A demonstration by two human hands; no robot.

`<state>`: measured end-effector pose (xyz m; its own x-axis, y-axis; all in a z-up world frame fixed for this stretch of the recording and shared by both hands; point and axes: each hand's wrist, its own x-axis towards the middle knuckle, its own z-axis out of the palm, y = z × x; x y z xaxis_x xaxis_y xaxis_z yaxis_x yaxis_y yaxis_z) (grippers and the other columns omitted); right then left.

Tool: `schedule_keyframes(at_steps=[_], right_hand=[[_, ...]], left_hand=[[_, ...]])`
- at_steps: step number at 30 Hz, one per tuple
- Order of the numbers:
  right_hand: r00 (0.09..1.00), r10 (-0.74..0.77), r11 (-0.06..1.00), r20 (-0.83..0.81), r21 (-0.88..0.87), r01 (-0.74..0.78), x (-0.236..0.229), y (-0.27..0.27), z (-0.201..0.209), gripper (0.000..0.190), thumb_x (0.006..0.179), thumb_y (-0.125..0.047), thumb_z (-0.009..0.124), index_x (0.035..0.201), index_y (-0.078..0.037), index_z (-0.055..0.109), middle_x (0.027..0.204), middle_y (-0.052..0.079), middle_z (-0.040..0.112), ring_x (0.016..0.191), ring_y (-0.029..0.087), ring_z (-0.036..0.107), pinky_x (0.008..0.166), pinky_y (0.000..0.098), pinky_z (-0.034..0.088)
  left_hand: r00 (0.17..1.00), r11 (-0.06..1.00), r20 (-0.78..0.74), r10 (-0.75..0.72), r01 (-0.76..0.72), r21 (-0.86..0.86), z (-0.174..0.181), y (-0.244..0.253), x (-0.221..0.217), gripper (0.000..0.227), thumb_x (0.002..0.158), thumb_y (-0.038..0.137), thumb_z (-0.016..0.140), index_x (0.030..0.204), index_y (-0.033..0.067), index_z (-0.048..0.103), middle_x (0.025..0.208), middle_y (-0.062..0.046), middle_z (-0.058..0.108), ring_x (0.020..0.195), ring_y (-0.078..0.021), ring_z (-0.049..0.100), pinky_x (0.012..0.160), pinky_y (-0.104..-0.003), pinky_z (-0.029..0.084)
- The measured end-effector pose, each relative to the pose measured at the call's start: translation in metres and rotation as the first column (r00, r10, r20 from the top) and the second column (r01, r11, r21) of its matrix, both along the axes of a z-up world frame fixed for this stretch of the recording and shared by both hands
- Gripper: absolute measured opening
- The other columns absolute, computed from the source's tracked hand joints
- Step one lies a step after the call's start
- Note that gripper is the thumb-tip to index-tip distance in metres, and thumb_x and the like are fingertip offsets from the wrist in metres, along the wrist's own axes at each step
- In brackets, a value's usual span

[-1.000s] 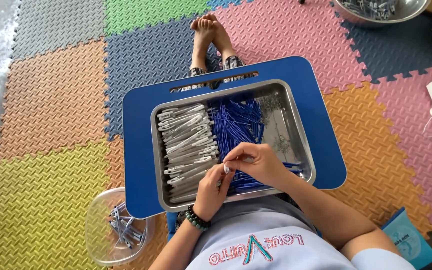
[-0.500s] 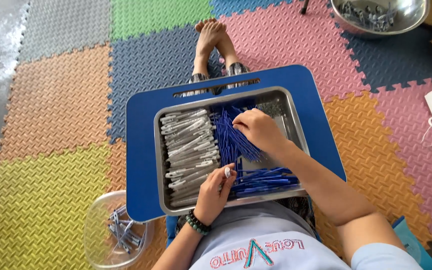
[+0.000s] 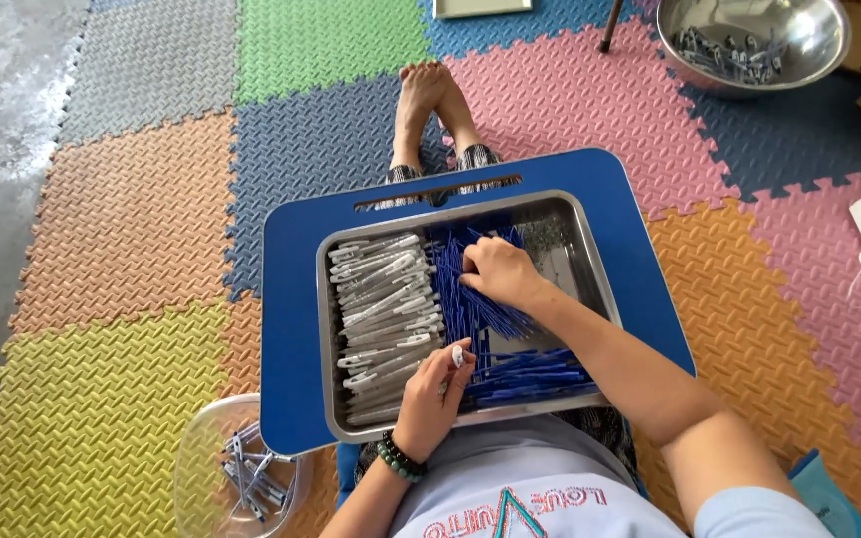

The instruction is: Assembling pens by inserting blue ink refills into white pen barrels from a metal tray.

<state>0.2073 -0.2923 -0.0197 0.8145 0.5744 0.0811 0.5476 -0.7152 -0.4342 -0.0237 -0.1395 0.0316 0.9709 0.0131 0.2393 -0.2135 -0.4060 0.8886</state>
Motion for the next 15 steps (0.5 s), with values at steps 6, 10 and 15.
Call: schedule_keyframes(at_steps=[6,10,15], right_hand=[[0.945,-0.110,0.994,-0.308,-0.014,0.111,-0.002,0.001,0.036,0.012,0.094,-0.026,0.083,0.101,-0.016,0.083,0.089,-0.001,0.083,0.075,0.018,0.077,0.073,0.0346,0.062],[0.992,-0.064,0.995,-0.106,0.063,0.071,-0.002,0.005,0.014,0.020,0.088,-0.019,0.086,0.107,-0.014,0.080,0.094,0.002,0.081,0.087,0.024,0.076,0.080,0.0406,0.064],[0.995,-0.081,0.996,0.056,-0.020,0.083,-0.009,0.005,-0.002,0.014,0.095,-0.022,0.083,0.094,-0.010,0.077,0.095,0.008,0.075,0.077,0.031,0.077,0.072,0.0441,0.065]], left_hand=[[1.000,1.000,-0.028,-0.006,0.006,0.006,-0.004,0.001,0.001,0.037,0.107,0.008,0.071,0.144,0.0052,0.070,0.118,-0.005,0.081,0.094,-0.0143,0.081,0.082,-0.027,0.068],[1.000,1.000,-0.018,-0.008,0.008,-0.005,-0.001,0.001,0.005,0.039,0.106,0.005,0.071,0.145,0.0055,0.071,0.119,-0.006,0.081,0.097,-0.0150,0.081,0.083,-0.027,0.069],[1.000,1.000,-0.014,0.007,-0.007,0.007,0.000,-0.001,-0.001,0.038,0.105,0.006,0.072,0.144,0.0061,0.071,0.119,-0.005,0.082,0.095,-0.0145,0.081,0.081,-0.027,0.069]])
